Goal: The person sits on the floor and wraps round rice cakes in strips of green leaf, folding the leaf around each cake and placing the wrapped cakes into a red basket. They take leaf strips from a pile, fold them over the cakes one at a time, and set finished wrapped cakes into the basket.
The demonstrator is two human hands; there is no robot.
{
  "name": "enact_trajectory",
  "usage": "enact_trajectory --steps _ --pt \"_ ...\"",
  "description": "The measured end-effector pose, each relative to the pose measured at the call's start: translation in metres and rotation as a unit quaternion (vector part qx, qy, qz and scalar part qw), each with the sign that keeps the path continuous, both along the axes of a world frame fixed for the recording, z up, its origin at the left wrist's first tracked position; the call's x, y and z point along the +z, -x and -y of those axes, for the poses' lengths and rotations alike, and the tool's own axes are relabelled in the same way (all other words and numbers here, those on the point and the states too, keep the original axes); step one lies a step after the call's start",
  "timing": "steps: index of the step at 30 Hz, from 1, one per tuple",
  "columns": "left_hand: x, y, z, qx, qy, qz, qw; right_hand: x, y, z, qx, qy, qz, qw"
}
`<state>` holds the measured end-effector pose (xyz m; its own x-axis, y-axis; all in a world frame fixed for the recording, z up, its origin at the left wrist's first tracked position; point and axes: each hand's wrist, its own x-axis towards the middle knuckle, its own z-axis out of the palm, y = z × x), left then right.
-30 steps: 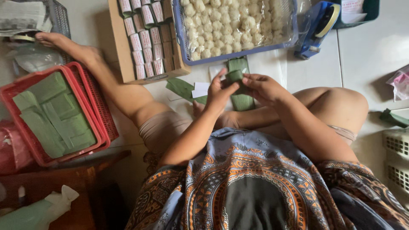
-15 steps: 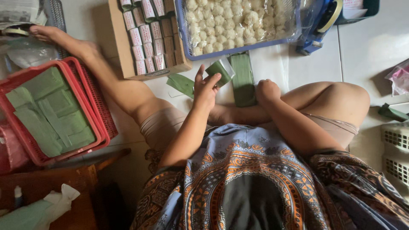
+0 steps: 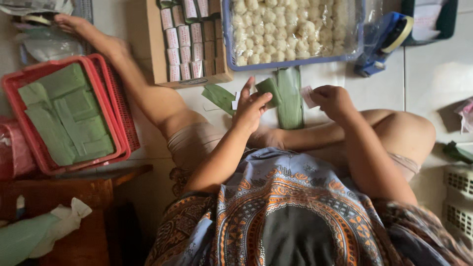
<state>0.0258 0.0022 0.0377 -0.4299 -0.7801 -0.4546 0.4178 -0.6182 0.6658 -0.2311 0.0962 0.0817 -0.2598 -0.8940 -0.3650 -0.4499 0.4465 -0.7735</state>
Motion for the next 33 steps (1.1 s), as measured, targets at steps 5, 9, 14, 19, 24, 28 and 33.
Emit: enact_trajectory --steps 5,9,14,19,24,28,33 --pt "0.005 0.011 -0.006 -0.022 0.013 -0.032 0.999 0.053 -0.017 -0.002 -0.076 0.079 0.379 0.919" --pt "0.016 0.017 -0.012 -0.041 0.019 -0.044 0.998 0.055 -0.03 0.013 -0.1 0.084 0.266 0.955" --pt "0.025 0.02 -0.012 -0.054 0.037 -0.028 0.997 0.047 -0.031 0.012 -0.107 0.07 0.2 0.971" --pt "0.018 0.029 -0.014 -0.044 0.101 -0.035 0.993 0.056 -0.048 0.005 -0.099 0.166 0.106 0.975" --pt "0.014 0.034 -0.016 -0.037 0.153 -0.053 0.986 0.083 -0.064 0.001 -0.052 0.163 -0.07 0.983" --pt "0.017 0.031 -0.014 -0.041 0.139 -0.042 0.989 0.098 -0.066 0.002 -0.041 0.179 -0.067 0.981" --pt "0.024 0.029 -0.017 -0.044 0.136 -0.027 0.989 0.096 -0.068 0.0 -0.066 0.155 -0.021 0.986"
